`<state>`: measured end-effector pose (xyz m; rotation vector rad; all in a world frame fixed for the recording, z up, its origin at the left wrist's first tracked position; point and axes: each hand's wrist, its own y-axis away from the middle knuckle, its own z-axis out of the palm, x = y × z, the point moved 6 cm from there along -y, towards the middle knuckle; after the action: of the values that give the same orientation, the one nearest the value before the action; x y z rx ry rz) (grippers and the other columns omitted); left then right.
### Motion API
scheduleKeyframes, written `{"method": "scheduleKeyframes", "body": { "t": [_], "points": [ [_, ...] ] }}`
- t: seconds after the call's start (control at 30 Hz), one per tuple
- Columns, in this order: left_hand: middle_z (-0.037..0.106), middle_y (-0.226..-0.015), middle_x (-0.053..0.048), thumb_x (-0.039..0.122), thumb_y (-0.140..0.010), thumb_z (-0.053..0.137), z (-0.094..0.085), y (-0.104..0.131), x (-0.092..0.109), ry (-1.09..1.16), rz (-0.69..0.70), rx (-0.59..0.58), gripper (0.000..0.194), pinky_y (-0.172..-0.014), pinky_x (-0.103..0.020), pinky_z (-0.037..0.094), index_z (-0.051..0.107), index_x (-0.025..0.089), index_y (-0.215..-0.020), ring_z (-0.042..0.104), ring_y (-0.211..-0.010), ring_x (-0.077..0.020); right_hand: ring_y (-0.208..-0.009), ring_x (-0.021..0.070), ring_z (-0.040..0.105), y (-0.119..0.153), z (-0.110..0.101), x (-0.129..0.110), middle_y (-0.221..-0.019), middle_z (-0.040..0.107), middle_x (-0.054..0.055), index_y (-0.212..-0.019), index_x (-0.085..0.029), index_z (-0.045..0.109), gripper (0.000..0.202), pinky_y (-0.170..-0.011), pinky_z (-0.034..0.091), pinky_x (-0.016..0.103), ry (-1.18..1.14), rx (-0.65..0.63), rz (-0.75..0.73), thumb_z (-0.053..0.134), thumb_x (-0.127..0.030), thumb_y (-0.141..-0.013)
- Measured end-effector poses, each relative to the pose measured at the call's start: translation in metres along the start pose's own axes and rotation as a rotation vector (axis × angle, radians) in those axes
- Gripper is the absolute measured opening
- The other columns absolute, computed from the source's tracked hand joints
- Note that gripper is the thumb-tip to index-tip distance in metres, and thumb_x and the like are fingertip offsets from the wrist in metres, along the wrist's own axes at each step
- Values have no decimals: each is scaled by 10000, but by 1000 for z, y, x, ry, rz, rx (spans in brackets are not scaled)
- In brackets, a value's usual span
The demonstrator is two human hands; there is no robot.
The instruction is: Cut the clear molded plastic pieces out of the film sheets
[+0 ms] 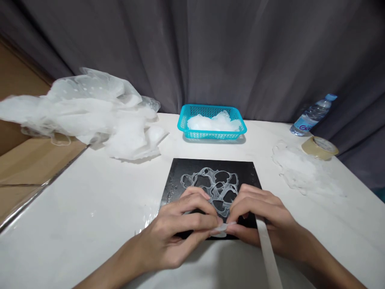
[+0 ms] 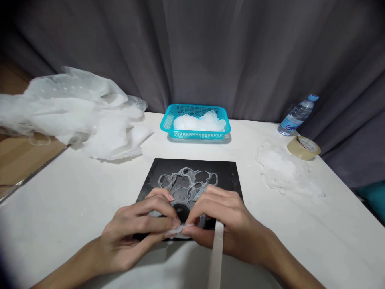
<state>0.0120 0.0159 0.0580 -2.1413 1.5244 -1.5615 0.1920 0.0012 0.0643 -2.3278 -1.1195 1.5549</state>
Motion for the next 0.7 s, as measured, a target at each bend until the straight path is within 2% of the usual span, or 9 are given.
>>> {"method": "scheduleKeyframes", "body": {
  "t": [0.23, 0.47, 0.6, 0.7],
  "points": [
    [784, -907, -59, 6, -953, 662, -2, -6, 4, 20, 2, 22, 231, -967, -401, 542, 714, 189, -1084, 714, -800, -172, -769, 149, 577, 2, 1, 3, -862, 719, 26, -978, -189, 687, 50, -699, 473, 295, -7, -3, 14, 737, -185, -983],
    [792, -904, -39, 49, -935, 729, 3, 0, -7, 127, -107, 71, 187, -989, -391, 542, 708, 185, -1061, 716, -798, -164, -736, 142, 550, 2, 1, 5, -848, 734, 15, -944, -195, 689, 70, -664, 465, 282, -30, 14, 54, 753, -197, -973],
    [786, -914, -28, 59, -949, 715, 5, 4, -8, 133, -126, 53, 194, -1016, -385, 525, 701, 201, -1081, 705, -856, -171, -727, 134, 554, 3, 2, 3, -823, 723, 4, -921, -197, 689, 87, -659, 465, 265, -26, 23, 64, 762, -210, -966],
    [763, -999, -24, 148, -979, 712, 5, 5, -16, 48, -249, -32, 196, -998, -350, 523, 686, 234, -1153, 681, -984, -190, -703, 125, 575, 0, -7, 13, -798, 693, -6, -903, -207, 702, 98, -641, 470, 247, 20, 23, 193, 741, -258, -978]
  ]
}}
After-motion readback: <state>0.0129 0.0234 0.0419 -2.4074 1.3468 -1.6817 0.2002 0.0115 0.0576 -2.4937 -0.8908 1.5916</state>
